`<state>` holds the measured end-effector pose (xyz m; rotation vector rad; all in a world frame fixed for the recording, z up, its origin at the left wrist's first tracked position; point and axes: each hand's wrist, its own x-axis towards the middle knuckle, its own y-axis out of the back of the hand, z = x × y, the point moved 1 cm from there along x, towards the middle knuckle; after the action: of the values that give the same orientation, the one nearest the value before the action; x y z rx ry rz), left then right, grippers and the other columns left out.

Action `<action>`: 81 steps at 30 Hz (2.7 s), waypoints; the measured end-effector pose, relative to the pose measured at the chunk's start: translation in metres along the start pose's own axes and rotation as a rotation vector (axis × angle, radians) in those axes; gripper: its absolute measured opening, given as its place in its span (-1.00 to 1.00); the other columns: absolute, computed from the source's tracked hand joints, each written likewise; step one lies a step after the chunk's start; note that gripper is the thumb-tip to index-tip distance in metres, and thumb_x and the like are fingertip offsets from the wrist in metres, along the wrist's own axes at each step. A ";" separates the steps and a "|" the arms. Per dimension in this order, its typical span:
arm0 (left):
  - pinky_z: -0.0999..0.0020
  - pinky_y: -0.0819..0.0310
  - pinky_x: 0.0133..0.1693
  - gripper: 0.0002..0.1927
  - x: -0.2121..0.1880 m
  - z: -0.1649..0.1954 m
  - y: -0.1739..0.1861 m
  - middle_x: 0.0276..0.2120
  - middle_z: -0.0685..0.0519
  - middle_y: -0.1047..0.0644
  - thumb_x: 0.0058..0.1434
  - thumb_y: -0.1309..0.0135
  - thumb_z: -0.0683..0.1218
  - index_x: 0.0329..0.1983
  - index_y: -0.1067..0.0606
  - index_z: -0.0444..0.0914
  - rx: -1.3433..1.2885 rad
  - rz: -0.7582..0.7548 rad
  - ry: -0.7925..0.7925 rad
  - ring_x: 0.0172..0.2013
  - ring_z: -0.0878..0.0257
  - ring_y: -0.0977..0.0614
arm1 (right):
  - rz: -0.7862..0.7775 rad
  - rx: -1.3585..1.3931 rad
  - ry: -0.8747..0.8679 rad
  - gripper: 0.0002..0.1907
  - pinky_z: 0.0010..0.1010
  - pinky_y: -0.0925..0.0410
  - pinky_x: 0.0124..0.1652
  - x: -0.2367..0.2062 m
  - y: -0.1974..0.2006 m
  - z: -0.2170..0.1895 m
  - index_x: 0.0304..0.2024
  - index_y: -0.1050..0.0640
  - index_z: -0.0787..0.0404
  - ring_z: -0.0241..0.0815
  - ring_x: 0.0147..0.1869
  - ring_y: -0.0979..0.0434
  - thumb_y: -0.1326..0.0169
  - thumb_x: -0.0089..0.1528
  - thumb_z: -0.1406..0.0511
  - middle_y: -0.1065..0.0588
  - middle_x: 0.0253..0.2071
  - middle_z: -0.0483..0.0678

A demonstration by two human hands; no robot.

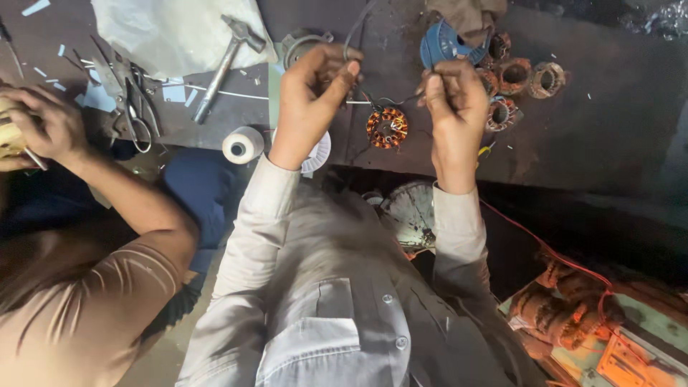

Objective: The person repairs an electric motor by stripping wire ends, twisting connections, and wrapping them with electrical tape. They use pliers to cut wires and a screwdriver to adjust internal components. The person also uses a testing device to check the motor's functionality.

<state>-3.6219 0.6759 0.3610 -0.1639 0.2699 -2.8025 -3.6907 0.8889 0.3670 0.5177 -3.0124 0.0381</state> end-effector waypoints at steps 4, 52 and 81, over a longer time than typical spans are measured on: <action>0.53 -0.30 -0.43 -0.88 0.009 -0.024 0.016 -0.39 0.13 -0.55 0.48 -0.06 -0.12 -0.07 -0.47 -0.30 -0.182 -0.005 0.119 -0.46 0.45 -0.51 | 0.072 -0.032 -0.018 -0.89 -0.51 -0.39 -0.12 0.004 -0.007 0.018 0.04 -0.47 0.27 -0.36 -0.13 -0.51 -0.06 0.46 0.45 -0.55 -0.04 -0.11; 0.25 -0.71 -0.39 -0.77 -0.057 -0.239 0.043 -0.46 -0.05 -0.55 0.33 -0.08 -0.09 -0.29 -0.49 -0.38 -0.341 0.361 0.932 -0.50 0.14 -0.66 | 0.298 -0.013 -0.508 -0.97 -0.38 -0.53 -0.45 -0.107 -0.040 0.231 -0.15 -0.49 0.32 -0.28 -0.40 -0.57 -0.04 0.36 0.47 -0.50 -0.31 -0.06; 0.44 -0.45 -0.12 -0.82 -0.105 -0.129 -0.011 -0.20 0.01 -0.55 0.45 -0.17 -0.14 -0.04 -0.62 -0.39 0.060 0.207 0.099 -0.20 0.28 -0.56 | 0.293 0.146 -0.221 -0.93 -0.49 -0.35 0.10 -0.101 -0.079 0.108 -0.03 -0.43 0.26 -0.34 0.05 -0.49 -0.03 0.45 0.44 -0.51 -0.07 -0.09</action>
<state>-3.5446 0.7418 0.2290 0.0168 0.2118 -2.6131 -3.5785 0.8438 0.2512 0.0905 -3.2934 0.2366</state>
